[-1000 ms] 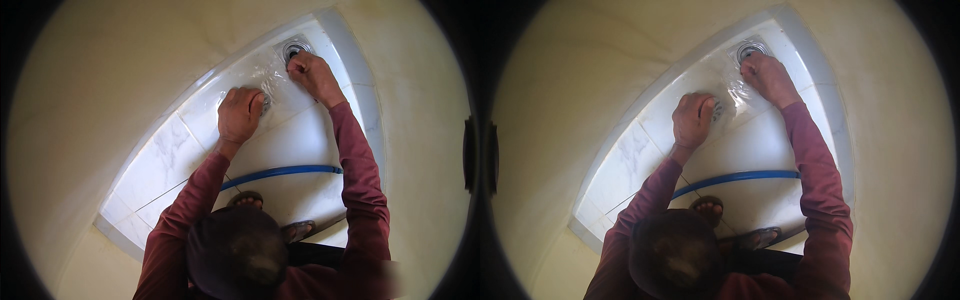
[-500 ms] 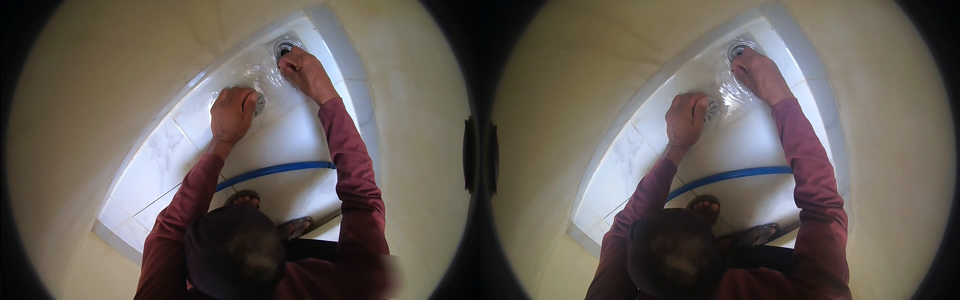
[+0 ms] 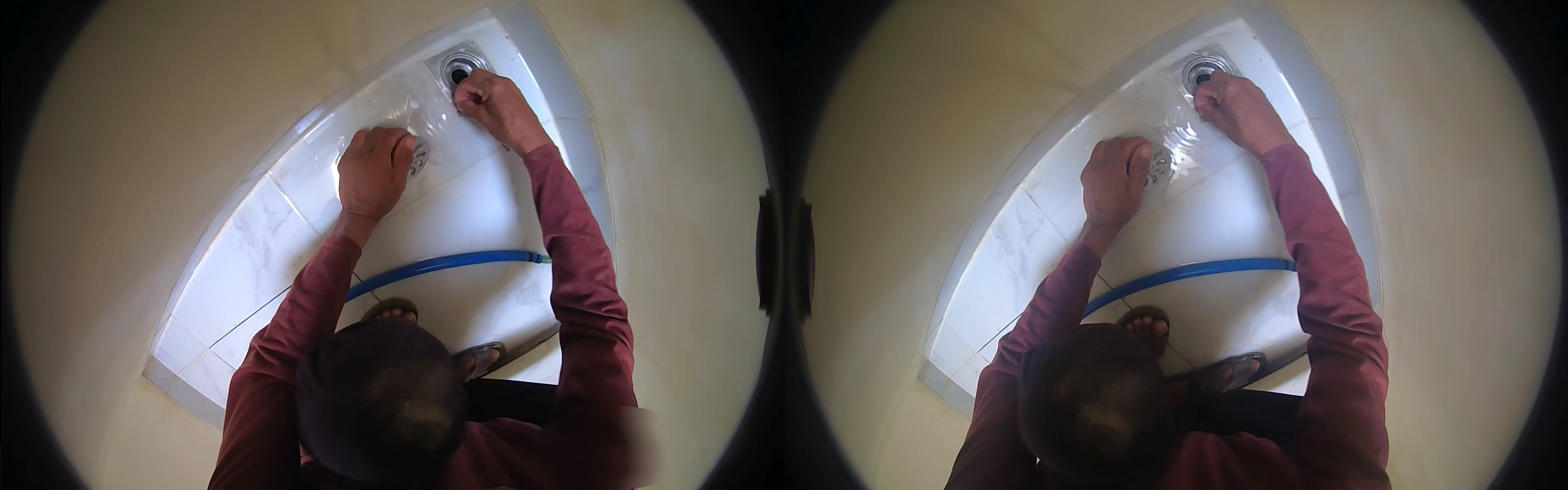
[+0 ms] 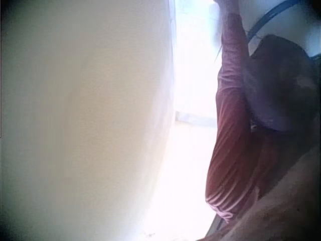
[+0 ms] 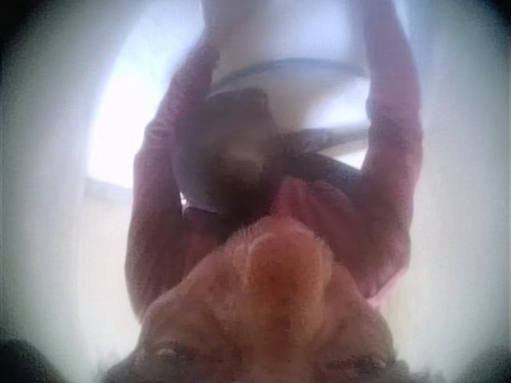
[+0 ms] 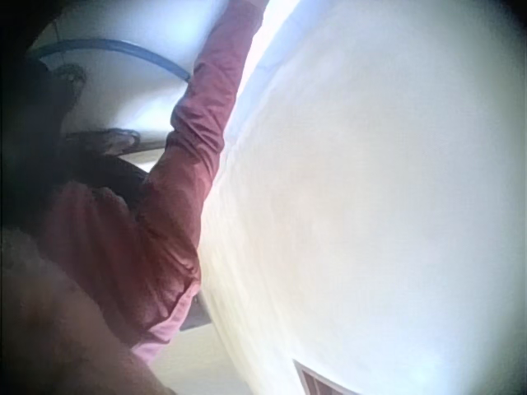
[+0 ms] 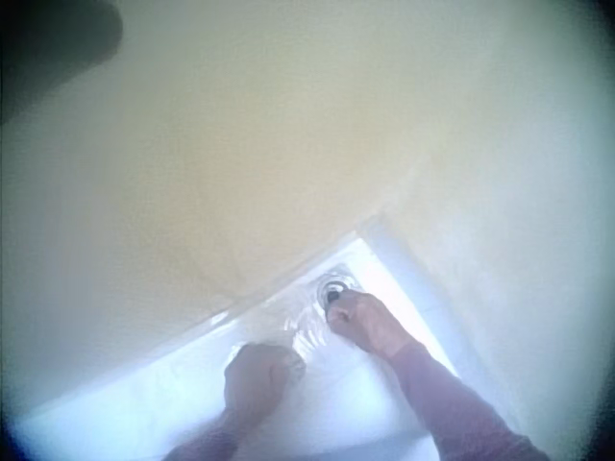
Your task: The person cleans a shower drain by hand, using a hose to rinse the area and a small red tool to scrape the drain cover and surrounding tiles. They repeatedly remove debris from the drain cover and wipe the floor.
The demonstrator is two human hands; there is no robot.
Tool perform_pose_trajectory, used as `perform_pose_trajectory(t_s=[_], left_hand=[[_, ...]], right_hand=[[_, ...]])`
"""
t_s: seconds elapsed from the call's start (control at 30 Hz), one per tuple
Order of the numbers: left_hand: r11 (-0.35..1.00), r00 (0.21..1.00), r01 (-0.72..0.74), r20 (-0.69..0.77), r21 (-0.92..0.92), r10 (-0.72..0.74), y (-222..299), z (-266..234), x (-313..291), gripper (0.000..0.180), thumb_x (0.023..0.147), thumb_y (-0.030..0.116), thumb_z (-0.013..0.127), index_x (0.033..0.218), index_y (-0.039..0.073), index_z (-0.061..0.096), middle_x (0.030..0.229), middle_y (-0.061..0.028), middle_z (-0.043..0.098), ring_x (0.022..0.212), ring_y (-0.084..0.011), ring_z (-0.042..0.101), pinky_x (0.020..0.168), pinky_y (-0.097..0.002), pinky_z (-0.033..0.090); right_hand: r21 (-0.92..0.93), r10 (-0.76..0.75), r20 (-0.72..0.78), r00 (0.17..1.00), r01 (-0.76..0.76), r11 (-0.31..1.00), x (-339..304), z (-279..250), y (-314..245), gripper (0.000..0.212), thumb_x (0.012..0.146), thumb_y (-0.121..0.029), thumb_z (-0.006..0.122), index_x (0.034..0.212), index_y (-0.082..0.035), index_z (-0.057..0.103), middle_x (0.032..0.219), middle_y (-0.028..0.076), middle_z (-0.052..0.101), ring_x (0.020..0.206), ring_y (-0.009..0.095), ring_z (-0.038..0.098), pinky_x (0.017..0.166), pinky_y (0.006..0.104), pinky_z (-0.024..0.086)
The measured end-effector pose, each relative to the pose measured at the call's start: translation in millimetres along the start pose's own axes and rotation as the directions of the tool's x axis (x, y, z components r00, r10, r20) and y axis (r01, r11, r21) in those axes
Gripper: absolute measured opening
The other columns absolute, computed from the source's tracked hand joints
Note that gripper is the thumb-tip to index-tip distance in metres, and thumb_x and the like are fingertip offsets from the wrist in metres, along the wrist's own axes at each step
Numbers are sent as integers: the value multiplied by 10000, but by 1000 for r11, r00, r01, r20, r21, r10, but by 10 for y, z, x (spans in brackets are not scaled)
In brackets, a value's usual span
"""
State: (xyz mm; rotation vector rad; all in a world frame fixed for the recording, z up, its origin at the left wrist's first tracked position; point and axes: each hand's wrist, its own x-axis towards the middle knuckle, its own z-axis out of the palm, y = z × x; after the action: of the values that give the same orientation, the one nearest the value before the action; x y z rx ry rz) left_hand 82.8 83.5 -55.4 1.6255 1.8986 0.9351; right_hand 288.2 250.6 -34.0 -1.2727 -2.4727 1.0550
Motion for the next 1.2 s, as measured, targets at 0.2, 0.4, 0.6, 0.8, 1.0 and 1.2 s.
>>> perform_pose_trajectory(t_s=[0.2,0.4,0.6,0.8,1.0,1.2], left_hand=[[999,998,-44,-45,5,44,-38,7,16,166,1021,283,674,996,129,731,957,-57,719,887,-313,648,795,-451,549],[1000,1000,-6,7,17,6,-25,-14,24,195,1045,279,656,1038,103,741,969,-82,716,923,-335,658,821,-466,544],[999,999,-23,-26,31,24,-18,17,4,188,1022,304,676,997,127,733,975,-65,717,909,-321,646,807,-463,547],[1000,999,25,37,18,-26,-13,-14,35,231,1047,306,654,1051,95,746,998,-94,726,965,-352,663,858,-483,545],[999,1000,12,24,45,-13,11,-23,12,215,1041,296,660,1040,98,743,987,-94,717,950,-351,658,847,-479,547],[999,1000,-22,21,24,21,9,-13,34,198,1035,276,670,1032,90,738,987,-96,713,934,-353,655,828,-479,541]], right_hand=[[133,92,11,996,-93,987,-204,30,5,58,892,-22,730,907,-22,675,946,115,662,847,330,661,820,416,530],[100,68,-6,998,-67,993,-40,84,-70,81,907,11,761,949,2,693,923,58,635,831,197,626,792,351,528],[94,44,-60,997,-39,995,-26,87,-50,77,929,-32,756,937,11,691,926,78,648,814,204,639,778,351,529],[47,35,-148,988,-28,998,187,160,-55,101,954,-88,742,963,9,712,931,107,668,831,251,664,793,373,535],[104,68,-242,968,-44,994,135,288,-76,86,923,-117,730,946,-35,722,996,181,668,939,408,689,844,489,539],[140,277,-530,801,-240,961,642,179,67,72,910,-111,723,938,-51,751,1003,226,692,947,416,707,857,509,555]])
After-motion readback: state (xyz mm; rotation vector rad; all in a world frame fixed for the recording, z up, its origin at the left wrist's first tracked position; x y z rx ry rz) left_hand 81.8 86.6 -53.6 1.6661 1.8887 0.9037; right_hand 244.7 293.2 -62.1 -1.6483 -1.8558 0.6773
